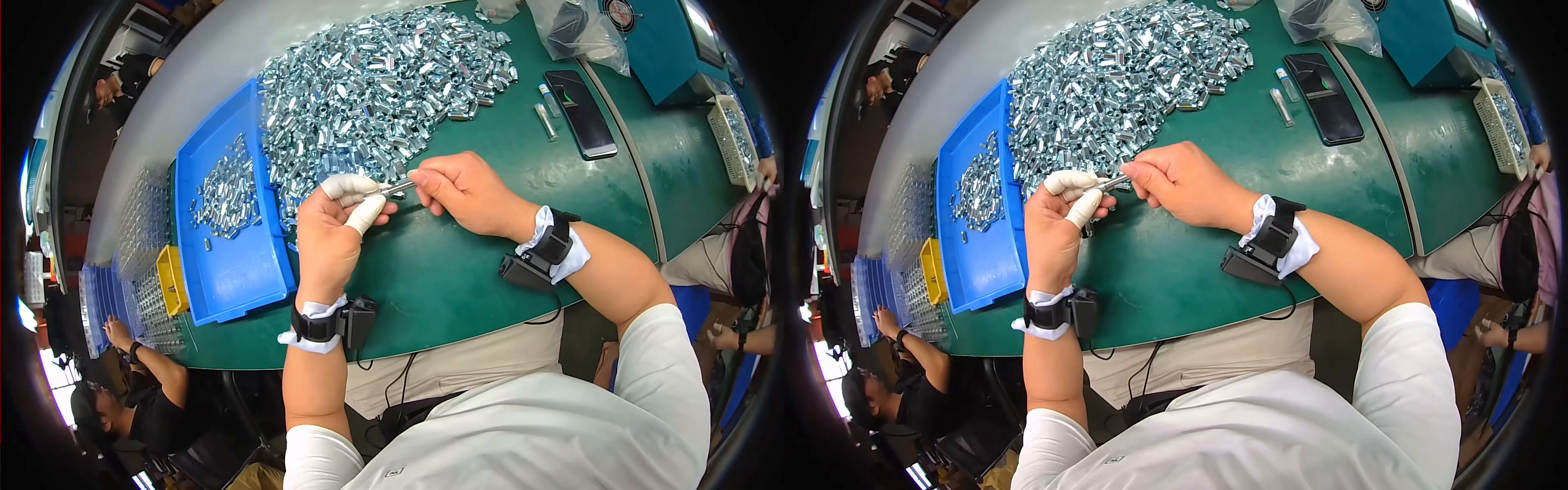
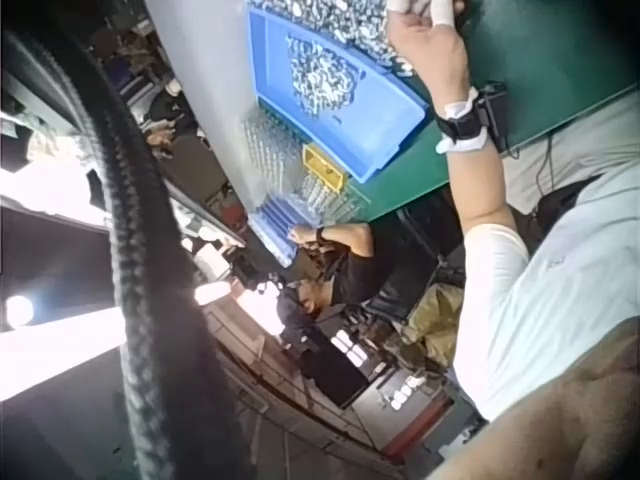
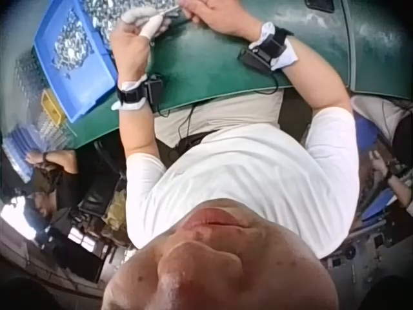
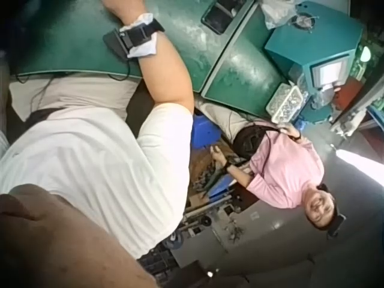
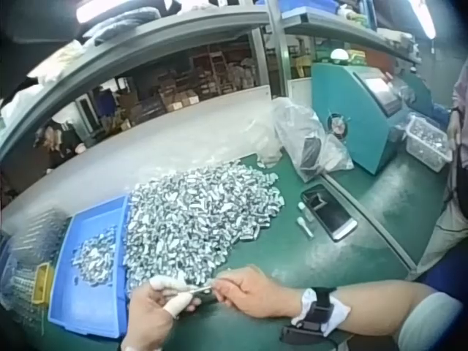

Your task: The person picks up a metal rod and a metal piece by hand, slides the piece onto the rod, and places the assembled unit into a blue tray. This process is repeated for several more metal rods and pieces.

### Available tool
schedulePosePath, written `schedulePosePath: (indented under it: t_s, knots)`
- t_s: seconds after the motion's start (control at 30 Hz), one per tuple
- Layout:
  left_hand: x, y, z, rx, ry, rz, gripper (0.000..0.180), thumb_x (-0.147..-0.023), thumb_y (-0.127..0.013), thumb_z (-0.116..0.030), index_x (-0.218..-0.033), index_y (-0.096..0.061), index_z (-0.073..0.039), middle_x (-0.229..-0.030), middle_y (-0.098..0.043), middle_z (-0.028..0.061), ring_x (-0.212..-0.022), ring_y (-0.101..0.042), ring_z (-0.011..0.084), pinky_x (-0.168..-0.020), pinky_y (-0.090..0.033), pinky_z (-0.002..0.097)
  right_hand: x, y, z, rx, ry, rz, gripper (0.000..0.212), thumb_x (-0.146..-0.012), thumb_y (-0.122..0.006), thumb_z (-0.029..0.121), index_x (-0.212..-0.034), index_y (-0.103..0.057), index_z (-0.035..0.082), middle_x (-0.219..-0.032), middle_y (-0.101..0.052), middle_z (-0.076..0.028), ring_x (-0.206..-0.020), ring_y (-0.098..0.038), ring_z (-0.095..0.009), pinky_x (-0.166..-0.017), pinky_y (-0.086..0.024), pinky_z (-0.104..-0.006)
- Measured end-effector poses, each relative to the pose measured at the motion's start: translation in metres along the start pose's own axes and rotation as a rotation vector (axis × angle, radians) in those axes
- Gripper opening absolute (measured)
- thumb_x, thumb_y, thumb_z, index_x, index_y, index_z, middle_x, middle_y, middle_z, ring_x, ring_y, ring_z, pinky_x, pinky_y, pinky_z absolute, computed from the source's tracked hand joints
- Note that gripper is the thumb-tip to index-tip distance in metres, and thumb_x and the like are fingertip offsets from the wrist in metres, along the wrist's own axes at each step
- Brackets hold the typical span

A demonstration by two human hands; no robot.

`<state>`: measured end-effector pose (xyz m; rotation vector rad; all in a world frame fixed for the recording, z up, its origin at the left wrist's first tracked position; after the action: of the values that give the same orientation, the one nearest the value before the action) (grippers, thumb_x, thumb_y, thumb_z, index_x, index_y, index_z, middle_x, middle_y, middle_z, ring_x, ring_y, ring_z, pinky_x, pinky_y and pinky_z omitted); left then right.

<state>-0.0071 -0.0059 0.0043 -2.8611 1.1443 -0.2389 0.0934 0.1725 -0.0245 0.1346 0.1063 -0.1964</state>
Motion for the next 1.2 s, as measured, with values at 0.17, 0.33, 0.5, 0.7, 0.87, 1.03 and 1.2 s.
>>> schedulePosePath:
  t_s: [0.17,0.33,0.5,0.7,0.87,1.03,1.2]
  knots:
    - [0.000,-0.002,0.004,-0.010,-0.039,0.011,0.011,-0.089,-0.064,0.006,-0.100,-0.062,0.002,-0.095,-0.068,0.0108,-0.085,-0.070,0.0185,-0.074,-0.057,0.0266,-0.001,-0.001,-0.001,-0.038,0.005,0.009,0.039,-0.102,-0.052,0.024,-0.070,-0.058,0.002,-0.059,-0.055,-0.001,-0.055,-0.052,-0.008,-0.051,-0.041,-0.0265]
    - [0.000,0.000,0.003,-0.025,-0.017,-0.020,0.010,-0.090,-0.064,0.005,-0.099,-0.062,0.002,-0.095,-0.068,0.0109,-0.082,-0.070,0.0180,-0.071,-0.057,0.0266,0.000,0.000,0.003,-0.002,-0.006,0.025,0.037,-0.102,-0.052,0.024,-0.073,-0.059,0.001,-0.062,-0.057,-0.002,-0.056,-0.054,-0.009,-0.053,-0.044,-0.0268]
    - [0.002,-0.009,0.011,-0.032,-0.098,0.025,0.009,-0.091,-0.065,0.001,-0.099,-0.061,0.002,-0.093,-0.068,0.0103,-0.079,-0.069,0.0165,-0.067,-0.055,0.0250,0.002,-0.001,0.003,0.017,0.036,0.073,0.034,-0.101,-0.052,0.022,-0.077,-0.061,0.000,-0.065,-0.060,-0.003,-0.058,-0.056,-0.009,-0.055,-0.046,-0.0274]
    - [0.004,-0.010,0.004,-0.119,-0.051,0.030,0.009,-0.092,-0.065,-0.002,-0.100,-0.062,0.000,-0.086,-0.067,0.0083,-0.072,-0.065,0.0132,-0.061,-0.051,0.0224,0.001,-0.003,0.003,0.041,0.025,0.102,0.034,-0.102,-0.049,0.020,-0.076,-0.059,0.001,-0.067,-0.058,-0.003,-0.061,-0.057,-0.009,-0.057,-0.045,-0.0263]
    - [0.003,0.026,-0.015,-0.060,-0.354,-0.442,0.012,-0.094,-0.065,-0.008,-0.105,-0.063,-0.003,-0.080,-0.065,0.0049,-0.064,-0.058,0.0099,-0.059,-0.046,0.0207,0.000,0.000,0.002,-0.027,0.033,-0.025,0.036,-0.103,-0.048,0.023,-0.076,-0.058,0.002,-0.066,-0.057,-0.001,-0.060,-0.053,-0.008,-0.057,-0.042,-0.0250]
    - [-0.002,0.043,-0.026,-0.077,-0.535,-0.835,0.015,-0.091,-0.068,-0.009,-0.105,-0.066,-0.003,-0.077,-0.064,0.0049,-0.062,-0.057,0.0122,-0.057,-0.045,0.0252,0.000,0.003,0.001,-0.013,-0.042,-0.084,0.037,-0.103,-0.049,0.025,-0.075,-0.059,0.003,-0.063,-0.056,0.000,-0.058,-0.052,-0.007,-0.054,-0.041,-0.0251]
    - [-0.007,0.039,-0.002,-1.058,-0.372,-0.359,0.019,-0.082,-0.073,-0.006,-0.100,-0.069,-0.002,-0.081,-0.066,0.0100,-0.073,-0.060,0.0238,-0.065,-0.048,0.0345,-0.003,0.000,0.000,0.013,-0.017,-0.075,0.037,-0.102,-0.050,0.025,-0.075,-0.060,0.002,-0.061,-0.056,0.000,-0.058,-0.052,-0.007,-0.054,-0.042,-0.0256]
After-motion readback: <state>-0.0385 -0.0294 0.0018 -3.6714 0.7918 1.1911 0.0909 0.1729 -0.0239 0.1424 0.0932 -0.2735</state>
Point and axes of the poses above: each hand's wrist, its own x-axis away from the middle knuckle, its own y-axis out of the back of the hand, z = x × y, the point moved 1 cm from there along -x, towards the middle knuckle
